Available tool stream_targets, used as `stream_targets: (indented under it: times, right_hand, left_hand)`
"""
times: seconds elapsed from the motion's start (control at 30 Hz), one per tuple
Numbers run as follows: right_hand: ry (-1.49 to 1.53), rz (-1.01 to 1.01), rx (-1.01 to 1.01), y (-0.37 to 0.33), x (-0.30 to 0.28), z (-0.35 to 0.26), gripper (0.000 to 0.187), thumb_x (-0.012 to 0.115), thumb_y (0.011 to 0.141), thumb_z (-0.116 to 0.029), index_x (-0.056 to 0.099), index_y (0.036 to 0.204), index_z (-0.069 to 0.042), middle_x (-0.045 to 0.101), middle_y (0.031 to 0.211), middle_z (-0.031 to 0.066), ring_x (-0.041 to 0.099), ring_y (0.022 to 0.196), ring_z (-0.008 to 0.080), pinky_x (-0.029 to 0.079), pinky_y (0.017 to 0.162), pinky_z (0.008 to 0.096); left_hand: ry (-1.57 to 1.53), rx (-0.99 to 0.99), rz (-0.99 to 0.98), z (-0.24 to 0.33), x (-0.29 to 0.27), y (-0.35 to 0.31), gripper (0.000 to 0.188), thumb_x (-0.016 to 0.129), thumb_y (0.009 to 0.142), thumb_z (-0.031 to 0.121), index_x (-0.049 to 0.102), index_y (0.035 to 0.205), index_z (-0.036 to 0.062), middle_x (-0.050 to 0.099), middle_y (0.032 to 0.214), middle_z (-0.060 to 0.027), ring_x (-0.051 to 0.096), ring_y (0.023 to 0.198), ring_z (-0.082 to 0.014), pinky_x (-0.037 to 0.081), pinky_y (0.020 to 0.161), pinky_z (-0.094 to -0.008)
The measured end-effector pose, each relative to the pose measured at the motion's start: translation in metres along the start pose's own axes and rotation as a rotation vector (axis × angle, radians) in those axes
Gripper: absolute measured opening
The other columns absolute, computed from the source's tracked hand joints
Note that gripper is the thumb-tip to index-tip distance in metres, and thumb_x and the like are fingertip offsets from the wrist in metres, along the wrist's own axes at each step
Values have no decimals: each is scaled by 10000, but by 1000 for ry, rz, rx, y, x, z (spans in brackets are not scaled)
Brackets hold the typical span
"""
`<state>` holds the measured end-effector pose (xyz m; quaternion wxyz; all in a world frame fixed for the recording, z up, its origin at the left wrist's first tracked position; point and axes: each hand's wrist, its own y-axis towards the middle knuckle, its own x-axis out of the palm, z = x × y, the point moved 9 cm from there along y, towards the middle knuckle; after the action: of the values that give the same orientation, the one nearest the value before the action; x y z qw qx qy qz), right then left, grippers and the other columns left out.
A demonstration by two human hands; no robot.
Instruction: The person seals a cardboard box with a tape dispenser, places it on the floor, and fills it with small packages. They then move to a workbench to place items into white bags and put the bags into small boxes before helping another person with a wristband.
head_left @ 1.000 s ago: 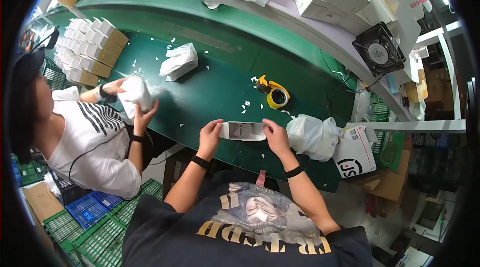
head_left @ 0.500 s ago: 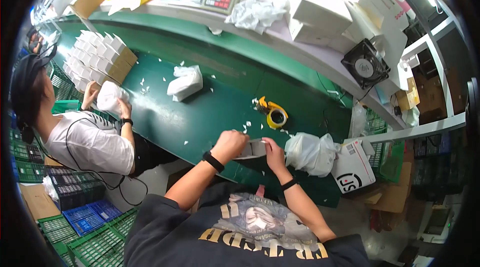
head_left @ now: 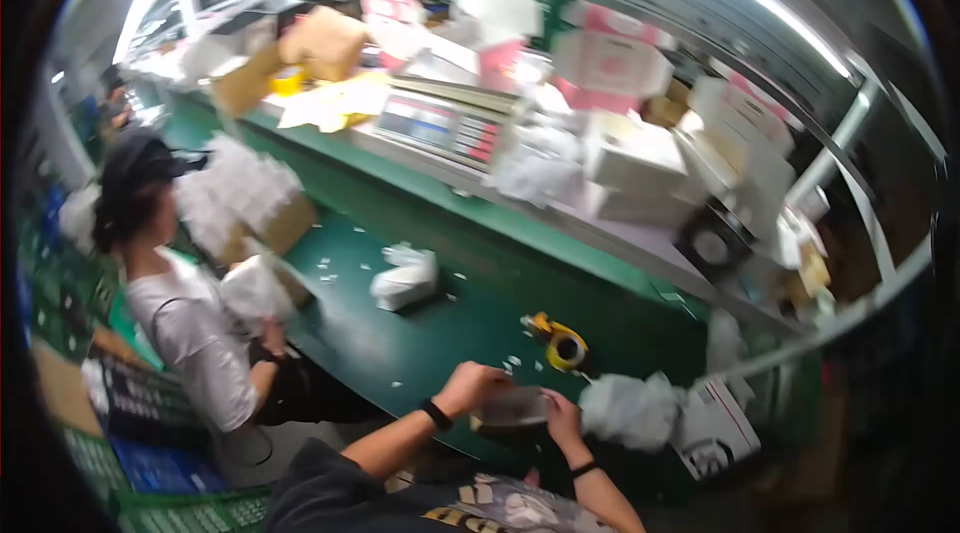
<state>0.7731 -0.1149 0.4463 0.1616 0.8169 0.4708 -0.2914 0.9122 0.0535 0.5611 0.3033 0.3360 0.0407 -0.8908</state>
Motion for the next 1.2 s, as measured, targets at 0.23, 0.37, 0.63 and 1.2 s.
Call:
stream_targets:
  times: [0.23, 0.37, 0.63, 1.2]
  right_hand:
    - [9, 99, 99, -21, -28, 22, 235, 527, 981, -116, 668, 1148, -32, 705, 1069, 166, 681, 1005, 280, 518, 888, 368]
    - [397, -78, 49, 3, -4, 9, 336, 531, 1010, -189, 578, 1310, -44, 687, 1139, 132, 642, 1036, 197, 496, 906, 331]
    - [253, -230, 138, -42, -88, 54, 330, 607, 962, -249, 611, 1247, -83, 712, 1002, 156, 694, 944, 277, 532, 802, 365]
    - [-650, -210, -3, 41, -256, 214, 174, 604, 867, -184, 621, 963, -39, 683, 977, 169, 641, 980, 375, 523, 815, 433]
  left_hand:
    - [154, -38, 374, -59, 16, 43, 283, 552, 975, 248, 648, 1079, 3, 661, 1027, -191, 622, 972, -392, 501, 809, -467]
    - [488, -61, 152, -67, 4, 16, 242, 554, 940, 190, 630, 1092, 17, 602, 1074, -220, 576, 1032, -339, 464, 910, -418]
    - [-453, -521, 204, -121, 100, -78, 491, 651, 946, 193, 503, 1373, 2, 577, 1294, -172, 561, 1194, -251, 442, 994, -353]
    - [-34, -367, 293, 84, 143, -110, 117, 628, 905, 27, 686, 1006, 10, 642, 820, -103, 625, 714, -175, 498, 666, -281]
